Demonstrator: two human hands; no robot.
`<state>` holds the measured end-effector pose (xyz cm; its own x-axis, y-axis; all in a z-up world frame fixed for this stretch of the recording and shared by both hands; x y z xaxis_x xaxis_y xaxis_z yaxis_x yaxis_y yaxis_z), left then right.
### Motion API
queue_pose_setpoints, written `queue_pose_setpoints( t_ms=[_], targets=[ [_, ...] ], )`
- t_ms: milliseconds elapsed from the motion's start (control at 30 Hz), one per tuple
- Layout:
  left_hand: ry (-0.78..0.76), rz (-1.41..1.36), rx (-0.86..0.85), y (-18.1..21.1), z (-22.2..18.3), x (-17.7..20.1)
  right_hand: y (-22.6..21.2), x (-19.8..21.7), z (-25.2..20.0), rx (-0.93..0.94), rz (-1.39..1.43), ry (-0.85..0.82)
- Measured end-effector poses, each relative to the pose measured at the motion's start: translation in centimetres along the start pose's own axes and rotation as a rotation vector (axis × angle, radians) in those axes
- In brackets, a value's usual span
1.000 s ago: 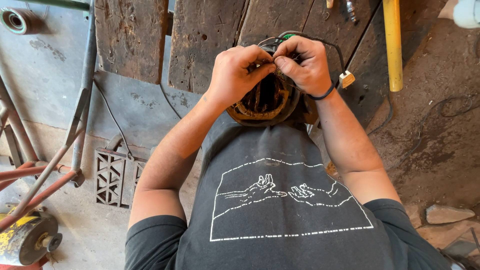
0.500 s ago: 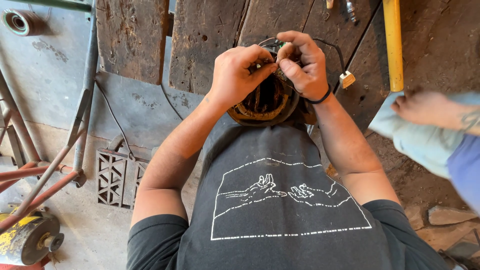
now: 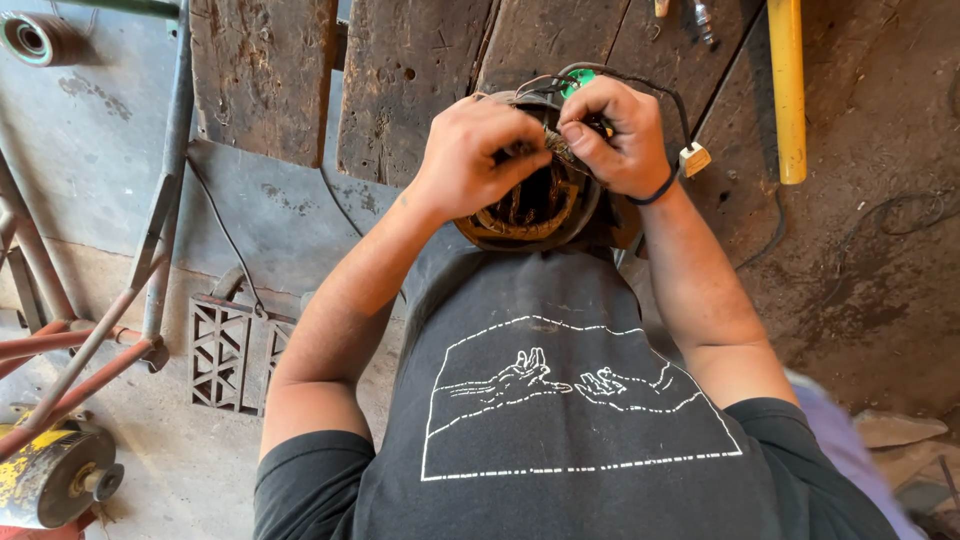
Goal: Repairing an electric motor stator by manipulating wires and components with pliers and hands
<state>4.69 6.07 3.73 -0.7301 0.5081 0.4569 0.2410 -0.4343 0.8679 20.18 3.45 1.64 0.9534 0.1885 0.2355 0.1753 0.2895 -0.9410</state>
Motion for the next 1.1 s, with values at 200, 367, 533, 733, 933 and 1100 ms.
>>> queue_pose_setpoints(
  t_ms=[200,367,533,733,933,1100],
  targets=[
    [-0.049,0.079,-0.07,1.0,-0.8,0.3,0.0,1.8,-1.5,-0.026,-0.263,0.008],
    [0.034,0.264,0.022,1.0,0.0,-1.0,-1.3,2.0,-0.5,-0.095,-0.289,-0.032],
    [0.069,0.346,0.056,0.3,0.3,-1.8,-3.3,2.1,0.7,0.035,-0.4,-0.141],
    [-0.003,0.273,0.135,-0.4,0.9,-1.8,-6.5,2.0,1.2,0.602,-0.864,-0.401],
    [-0.03,0.251,0.115,-0.9,1.2,-2.1,-8.9,0.7,2.0,1.015,-1.018,-0.421],
    [0.0,0.308,0.029,-0.6,0.3,-2.2,-7.2,-0.2,2.3,0.853,-1.143,-0.626]
  ],
)
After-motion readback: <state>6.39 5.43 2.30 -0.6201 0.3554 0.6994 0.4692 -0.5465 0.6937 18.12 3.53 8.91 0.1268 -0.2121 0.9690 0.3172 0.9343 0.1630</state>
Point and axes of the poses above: each hand's wrist, its own z-axis towards the middle knuckle, its own x-axis out of the back of the hand, y = z × x, the point moved 8 cm from there along z, towards the middle knuckle, and after that the axes turned 4 degrees about x, right-handed, at the moved point
